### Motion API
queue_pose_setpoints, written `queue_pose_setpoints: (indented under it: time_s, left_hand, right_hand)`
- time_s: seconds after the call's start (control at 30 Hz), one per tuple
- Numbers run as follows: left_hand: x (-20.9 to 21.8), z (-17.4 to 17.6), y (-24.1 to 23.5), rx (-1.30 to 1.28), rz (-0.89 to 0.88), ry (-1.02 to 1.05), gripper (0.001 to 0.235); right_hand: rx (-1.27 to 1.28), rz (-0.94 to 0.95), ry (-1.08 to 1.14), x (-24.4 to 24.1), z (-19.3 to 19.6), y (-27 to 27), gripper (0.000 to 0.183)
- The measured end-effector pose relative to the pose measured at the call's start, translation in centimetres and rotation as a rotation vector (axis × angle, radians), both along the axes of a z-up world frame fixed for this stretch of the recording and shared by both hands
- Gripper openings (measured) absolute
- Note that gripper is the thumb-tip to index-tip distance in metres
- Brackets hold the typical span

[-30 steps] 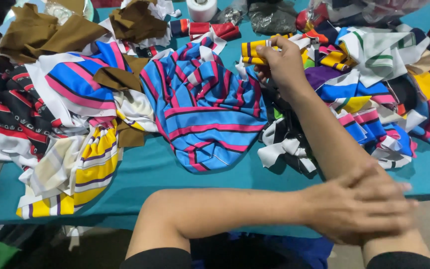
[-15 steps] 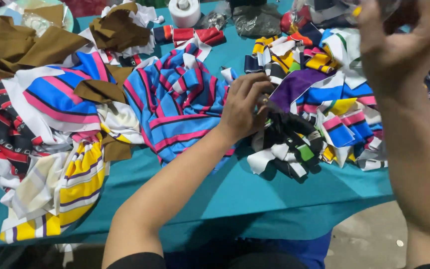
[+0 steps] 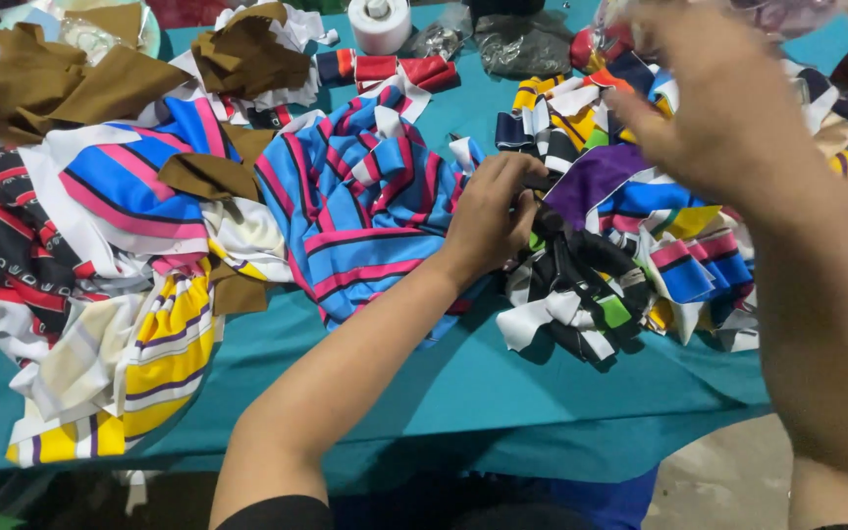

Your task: Sorting through various fabric scraps and using scissors to trim specific pieces on a work table.

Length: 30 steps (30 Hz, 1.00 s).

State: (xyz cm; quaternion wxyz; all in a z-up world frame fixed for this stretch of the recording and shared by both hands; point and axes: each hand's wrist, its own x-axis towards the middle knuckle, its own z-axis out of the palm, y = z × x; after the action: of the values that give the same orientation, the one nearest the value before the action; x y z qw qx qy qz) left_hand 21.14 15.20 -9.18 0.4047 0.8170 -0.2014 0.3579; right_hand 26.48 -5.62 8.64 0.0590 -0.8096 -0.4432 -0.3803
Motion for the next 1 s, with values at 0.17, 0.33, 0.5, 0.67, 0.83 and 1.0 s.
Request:
queue_pose_setpoints:
  time_s: [0.17, 0.33, 0.5, 0.67, 0.83, 1.0]
  left_hand:
    - [-1.7, 4.5, 2.0, -0.062, 0.011, 0.16, 0.034]
    - [-4.3, 4.6, 4.8, 0.239, 0.004, 0.402, 0.03]
    - [-6.9, 2.2, 6.6, 0.52, 0.047, 0.374, 0.038]
    - [-5.5, -0.4, 8.4, 0.425, 0.175, 0.059, 0.028]
    - [-6.8, 0.8, 5.7, 0.459, 0.119, -0.197, 0.018]
    - [-10.8, 3.6, 2.0, 0.378, -0.281, -0.021, 0.023]
  right_hand:
    - [-0.348, -0.374, 0.829, -6.6, -2.5, 3.7, 0.063]
    - [-0.341, -0.326, 0.872, -5.3, -7.9, 4.7, 0.055]
    - [-0.38, -0.338, 0.893, -5.7, -8.5, 5.8, 0.055]
    - [-0.17, -0.328, 1.0, -5.8, -8.1, 5.7, 0.055]
    - [-0.079, -0.306, 1.048, -5.9, -7.5, 5.6, 0.044]
    - [-0.144, -0.315, 1.042, -5.7, -7.8, 5.3, 0.041]
